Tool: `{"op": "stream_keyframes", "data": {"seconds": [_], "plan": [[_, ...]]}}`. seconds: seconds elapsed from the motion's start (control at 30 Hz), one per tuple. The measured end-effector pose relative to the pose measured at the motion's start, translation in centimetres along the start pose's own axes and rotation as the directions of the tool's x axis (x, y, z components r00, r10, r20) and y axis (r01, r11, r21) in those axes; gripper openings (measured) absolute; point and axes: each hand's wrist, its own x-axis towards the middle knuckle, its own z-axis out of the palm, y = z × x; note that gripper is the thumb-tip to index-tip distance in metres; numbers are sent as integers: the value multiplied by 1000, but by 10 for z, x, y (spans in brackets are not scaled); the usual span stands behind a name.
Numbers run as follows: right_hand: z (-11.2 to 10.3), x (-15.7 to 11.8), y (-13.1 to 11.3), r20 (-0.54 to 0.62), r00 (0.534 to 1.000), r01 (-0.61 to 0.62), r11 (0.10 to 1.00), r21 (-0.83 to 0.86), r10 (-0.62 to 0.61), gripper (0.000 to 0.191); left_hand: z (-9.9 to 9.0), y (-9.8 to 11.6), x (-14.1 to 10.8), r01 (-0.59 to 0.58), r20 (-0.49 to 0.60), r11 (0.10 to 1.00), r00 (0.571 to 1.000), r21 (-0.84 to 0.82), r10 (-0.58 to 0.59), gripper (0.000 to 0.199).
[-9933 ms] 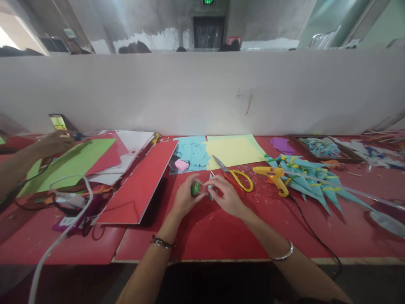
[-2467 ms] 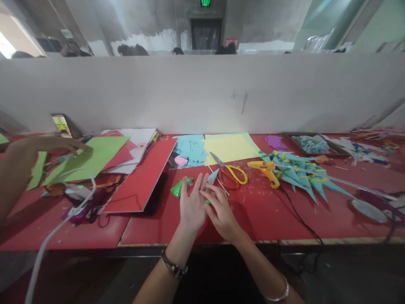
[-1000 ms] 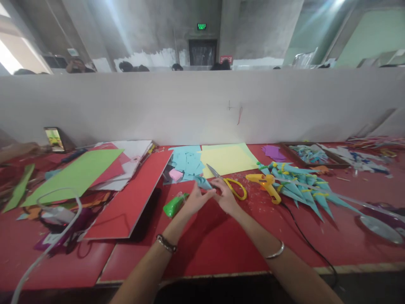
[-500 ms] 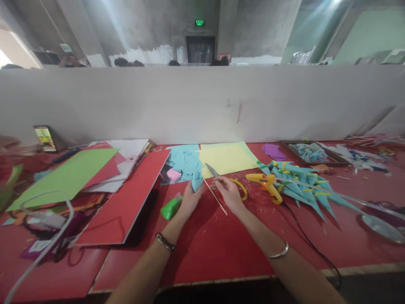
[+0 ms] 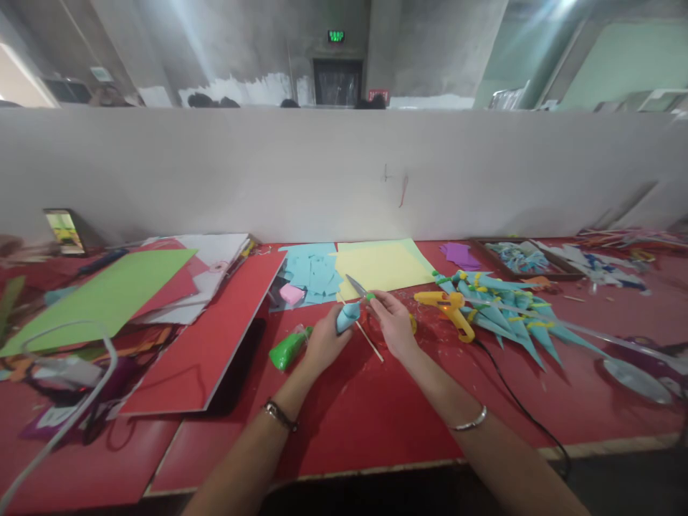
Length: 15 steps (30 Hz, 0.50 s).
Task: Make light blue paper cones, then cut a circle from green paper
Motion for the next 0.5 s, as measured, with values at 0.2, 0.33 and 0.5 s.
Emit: {"op": "stream_keyframes", "data": {"seconds": [0.2, 0.33, 0.5], "plan": [[-1, -1, -4, 42, 998, 42, 999, -29, -40, 24, -1, 0, -2, -17, 54, 996, 998, 93, 12, 35], [1, -4, -6, 97, 989, 120, 991, -59, -114, 25, -2, -1, 0, -6, 39, 989, 999, 146, 0, 35], [0, -5, -7, 155, 986, 91, 986, -141, -69, 28, -2, 0, 0, 24, 41, 973, 999, 230, -34, 34]]}}
